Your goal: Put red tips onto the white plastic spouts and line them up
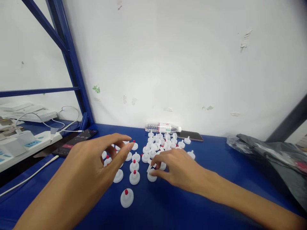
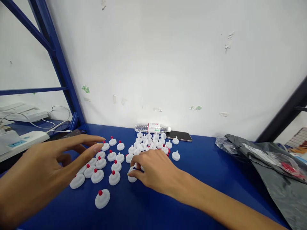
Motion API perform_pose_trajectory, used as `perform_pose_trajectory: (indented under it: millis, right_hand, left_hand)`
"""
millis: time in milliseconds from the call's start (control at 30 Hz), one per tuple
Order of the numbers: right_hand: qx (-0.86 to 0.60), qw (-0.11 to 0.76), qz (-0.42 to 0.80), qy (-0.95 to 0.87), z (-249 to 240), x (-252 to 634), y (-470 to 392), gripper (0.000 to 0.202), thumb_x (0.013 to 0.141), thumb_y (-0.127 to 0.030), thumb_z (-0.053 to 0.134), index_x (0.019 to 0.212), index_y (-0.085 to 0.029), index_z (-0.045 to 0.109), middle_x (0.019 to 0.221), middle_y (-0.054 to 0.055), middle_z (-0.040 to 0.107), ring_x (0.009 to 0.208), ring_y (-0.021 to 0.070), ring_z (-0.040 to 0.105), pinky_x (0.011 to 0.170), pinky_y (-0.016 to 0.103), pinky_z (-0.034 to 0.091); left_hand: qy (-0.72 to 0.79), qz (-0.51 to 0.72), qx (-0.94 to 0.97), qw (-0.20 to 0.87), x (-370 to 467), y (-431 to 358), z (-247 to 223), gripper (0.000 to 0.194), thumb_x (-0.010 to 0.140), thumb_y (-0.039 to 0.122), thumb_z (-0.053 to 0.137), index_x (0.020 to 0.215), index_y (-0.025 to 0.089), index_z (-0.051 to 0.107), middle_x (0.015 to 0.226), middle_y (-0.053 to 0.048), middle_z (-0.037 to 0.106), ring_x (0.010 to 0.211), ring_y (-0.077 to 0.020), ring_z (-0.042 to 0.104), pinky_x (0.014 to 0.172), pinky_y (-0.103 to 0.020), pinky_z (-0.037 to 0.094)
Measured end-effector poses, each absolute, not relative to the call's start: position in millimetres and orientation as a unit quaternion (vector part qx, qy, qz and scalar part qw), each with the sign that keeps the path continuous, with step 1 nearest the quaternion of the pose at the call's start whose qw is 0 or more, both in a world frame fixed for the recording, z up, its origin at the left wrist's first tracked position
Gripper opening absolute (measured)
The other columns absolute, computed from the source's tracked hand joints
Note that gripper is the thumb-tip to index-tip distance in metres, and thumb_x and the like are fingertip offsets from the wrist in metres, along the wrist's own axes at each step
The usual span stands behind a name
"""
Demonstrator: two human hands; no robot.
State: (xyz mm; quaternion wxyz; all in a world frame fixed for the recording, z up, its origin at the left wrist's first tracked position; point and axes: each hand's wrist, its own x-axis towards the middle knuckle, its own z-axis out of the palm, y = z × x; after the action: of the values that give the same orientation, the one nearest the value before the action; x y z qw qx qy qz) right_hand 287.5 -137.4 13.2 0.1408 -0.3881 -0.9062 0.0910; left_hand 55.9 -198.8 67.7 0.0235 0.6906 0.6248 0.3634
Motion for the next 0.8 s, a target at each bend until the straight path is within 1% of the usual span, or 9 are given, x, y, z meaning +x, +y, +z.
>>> perform_pose_trajectory:
  millis: [67,167,267,367,533,600,667,733,800]
  right_hand:
    - [-0.376,0.131,0.107,-0.911,9,287,-134,0.009,0.094,-0.027,0.072,0.097,-0.025,0.080,0.088,-0.001,0.082,0.078,0.0198,0.075,0.062,0.027,0.039]
    - [-0.367,0.158,0.130,-0.908,13,290,-134,0.009,0.093,-0.020,0.072,0.093,-0.024,0.080,0.083,-0.002,0.082,0.070,0.0158,0.073,0.062,0.026,0.041]
    - [-0.377,0.218,0.200,-0.878,27,298,-137,0.007,0.093,-0.023,0.074,0.090,-0.023,0.080,0.076,-0.003,0.079,0.061,0.0114,0.069,0.061,0.023,0.044]
    - [-0.364,0.305,0.294,-0.830,39,303,-142,0.008,0.094,-0.029,0.074,0.090,-0.023,0.079,0.074,-0.005,0.077,0.056,0.0078,0.066,0.056,0.020,0.046]
    - [-0.353,0.368,0.365,-0.779,40,303,-146,0.014,0.094,-0.038,0.074,0.096,-0.025,0.077,0.085,-0.004,0.078,0.058,0.0083,0.066,0.056,0.020,0.049]
    - [-0.373,0.361,0.343,-0.783,37,303,-143,0.022,0.099,-0.043,0.065,0.104,-0.025,0.076,0.084,-0.003,0.079,0.057,0.0095,0.065,0.058,0.023,0.049]
    - [-0.404,0.310,0.279,-0.814,32,304,-139,0.027,0.104,-0.042,0.056,0.103,-0.025,0.077,0.078,-0.002,0.078,0.057,0.0112,0.065,0.060,0.025,0.046]
    - [-0.432,0.227,0.200,-0.849,24,304,-135,0.026,0.103,-0.036,0.056,0.096,-0.025,0.078,0.074,-0.001,0.078,0.061,0.0137,0.066,0.062,0.027,0.042]
    - [-0.453,0.158,0.136,-0.867,12,304,-132,0.018,0.098,-0.031,0.062,0.100,-0.026,0.079,0.073,0.000,0.078,0.067,0.0177,0.069,0.061,0.028,0.037]
  left_hand:
    - [0.606,0.353,0.713,0.019,60,-195,63,0.043,0.089,0.061,0.054,0.102,0.030,0.081,0.073,0.002,0.077,0.065,-0.0211,0.072,0.054,-0.027,0.049]
    - [0.587,0.321,0.743,0.013,65,-190,51,0.044,0.095,0.059,0.052,0.107,0.028,0.081,0.074,0.001,0.077,0.065,-0.0211,0.071,0.059,-0.029,0.050]
    - [0.591,0.267,0.761,0.017,72,-186,38,0.047,0.096,0.059,0.051,0.117,0.027,0.079,0.079,-0.001,0.079,0.053,-0.0191,0.063,0.059,-0.032,0.047]
    - [0.595,0.217,0.773,0.042,80,-185,30,0.048,0.091,0.057,0.063,0.127,0.028,0.075,0.090,-0.002,0.080,0.046,-0.0163,0.056,0.059,-0.033,0.046]
    - [0.568,0.220,0.788,0.089,88,-186,35,0.035,0.093,0.047,0.062,0.120,0.031,0.076,0.087,0.002,0.079,0.051,-0.0160,0.060,0.054,-0.029,0.043]
    - [0.579,0.242,0.776,0.061,86,-186,40,0.036,0.089,0.047,0.062,0.115,0.028,0.079,0.084,0.000,0.079,0.059,-0.0197,0.065,0.053,-0.029,0.042]
    - [0.591,0.264,0.761,0.033,82,-186,43,0.039,0.086,0.049,0.062,0.110,0.026,0.080,0.081,-0.002,0.079,0.068,-0.0243,0.070,0.053,-0.030,0.042]
    - [0.596,0.279,0.753,0.021,78,-187,47,0.039,0.083,0.051,0.061,0.106,0.026,0.081,0.083,-0.003,0.081,0.074,-0.0265,0.072,0.055,-0.031,0.044]
    - [0.601,0.293,0.744,0.012,76,-187,50,0.037,0.079,0.050,0.064,0.101,0.025,0.082,0.086,-0.003,0.082,0.069,-0.0258,0.072,0.059,-0.033,0.047]
